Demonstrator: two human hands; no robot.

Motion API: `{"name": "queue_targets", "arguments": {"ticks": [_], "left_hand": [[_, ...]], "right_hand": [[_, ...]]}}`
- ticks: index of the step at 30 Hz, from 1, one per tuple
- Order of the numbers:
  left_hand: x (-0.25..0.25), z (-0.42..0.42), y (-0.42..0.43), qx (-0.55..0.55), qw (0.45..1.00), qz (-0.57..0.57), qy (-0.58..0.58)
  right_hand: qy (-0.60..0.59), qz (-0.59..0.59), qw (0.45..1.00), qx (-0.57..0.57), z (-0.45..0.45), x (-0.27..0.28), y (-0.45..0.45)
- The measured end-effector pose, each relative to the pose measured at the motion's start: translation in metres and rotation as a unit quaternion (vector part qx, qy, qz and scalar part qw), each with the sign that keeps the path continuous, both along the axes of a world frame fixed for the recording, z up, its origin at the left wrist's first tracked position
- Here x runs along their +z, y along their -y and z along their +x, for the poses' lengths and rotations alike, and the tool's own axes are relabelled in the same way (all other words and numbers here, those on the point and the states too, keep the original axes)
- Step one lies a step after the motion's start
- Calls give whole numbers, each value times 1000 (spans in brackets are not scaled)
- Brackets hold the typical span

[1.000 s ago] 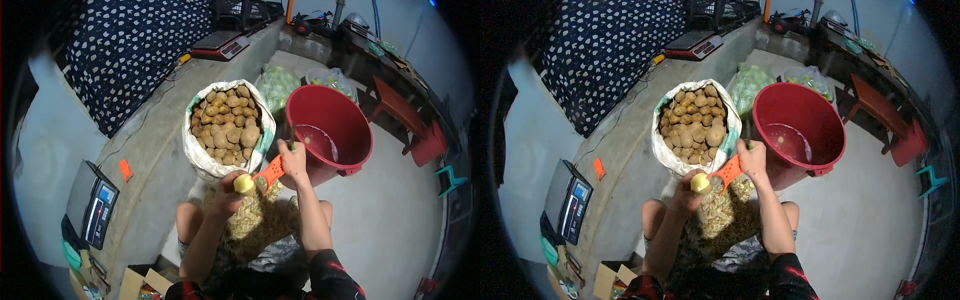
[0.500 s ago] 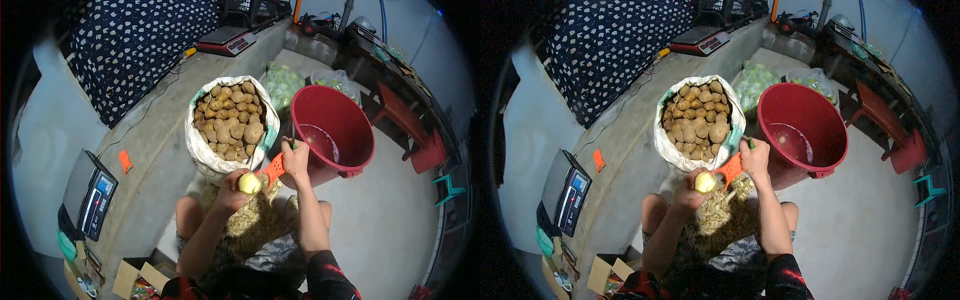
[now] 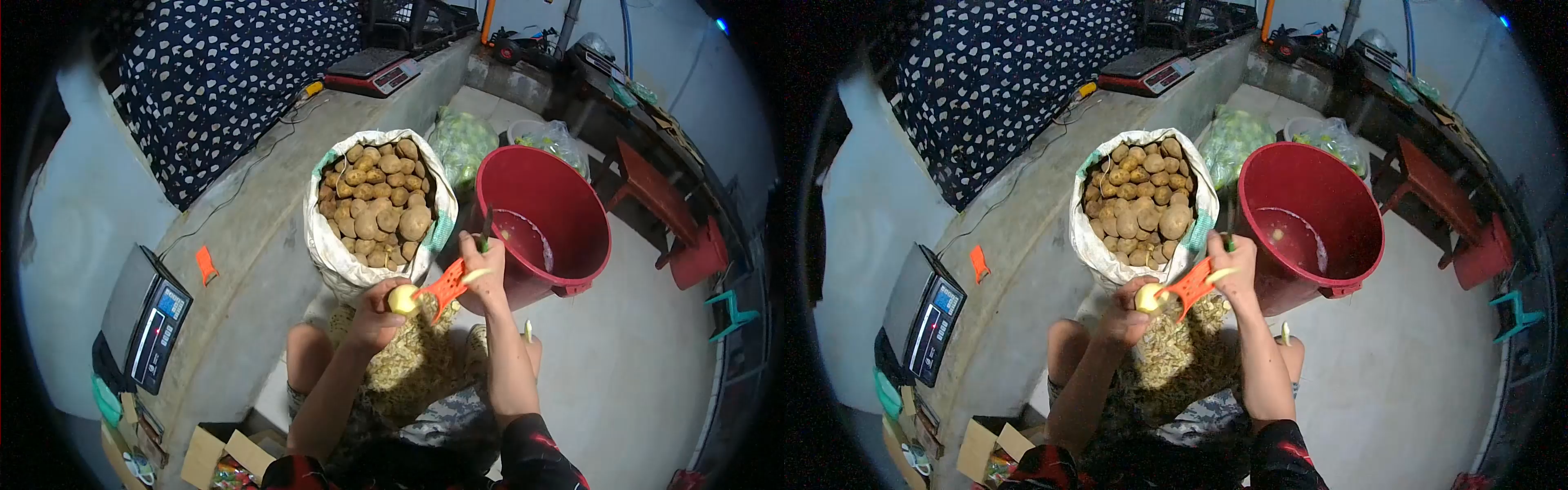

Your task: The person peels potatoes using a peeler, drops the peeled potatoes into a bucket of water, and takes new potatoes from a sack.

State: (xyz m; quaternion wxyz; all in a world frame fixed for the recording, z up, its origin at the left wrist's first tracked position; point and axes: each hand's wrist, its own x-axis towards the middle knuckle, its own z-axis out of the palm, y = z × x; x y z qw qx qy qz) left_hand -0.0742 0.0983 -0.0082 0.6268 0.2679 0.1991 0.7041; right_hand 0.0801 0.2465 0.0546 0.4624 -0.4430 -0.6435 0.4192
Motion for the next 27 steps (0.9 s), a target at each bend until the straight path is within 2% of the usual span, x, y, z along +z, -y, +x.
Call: {"name": "queue_targets", "arguments": {"ticks": [1,3,5,7,9,11,13,15,17,18,19,22,25,27], "left_hand": [[1,2,1,28,998,-8,-61],[2,4,5,15,998,-10,-60],[3,5,4,1,998,0,-64],[1,3,1,-23,997,35,58],[-1,-2,0,-36,998,42,39],[0,1,5,34,997,-10,-61],[1,4,5,15,999,-7,-49],[0,4,3,-6,999,2,-42],[-11,-1,-3,-26,1000,-10,-7],[-18,-3,-5,-30,999,-24,7],[-22,-5,-6,-33,998,-39,22],[-4,2,-1,-14,1000,14,-24],[0,7,3,27,997,6,-76],[-10,2,-1,-45,997,12,66]], "right_hand": [[35,40,999,8,-1,8,10],[52,109,993,7,-2,14,15],[41,72,997,-9,0,-8,-4],[28,37,999,-23,1,-16,-14],[-4,-10,1000,-10,1,-11,-11],[7,11,1000,10,0,14,8],[68,132,989,-3,1,20,17],[41,87,995,-17,2,-3,-1],[11,-17,999,-47,6,-7,-12],[-57,-47,997,-31,6,-12,-13],[-56,-47,997,-31,4,-7,-7],[44,112,993,10,1,23,20],[54,68,996,-29,3,1,-1],[34,34,998,-39,7,-12,-14]]}}
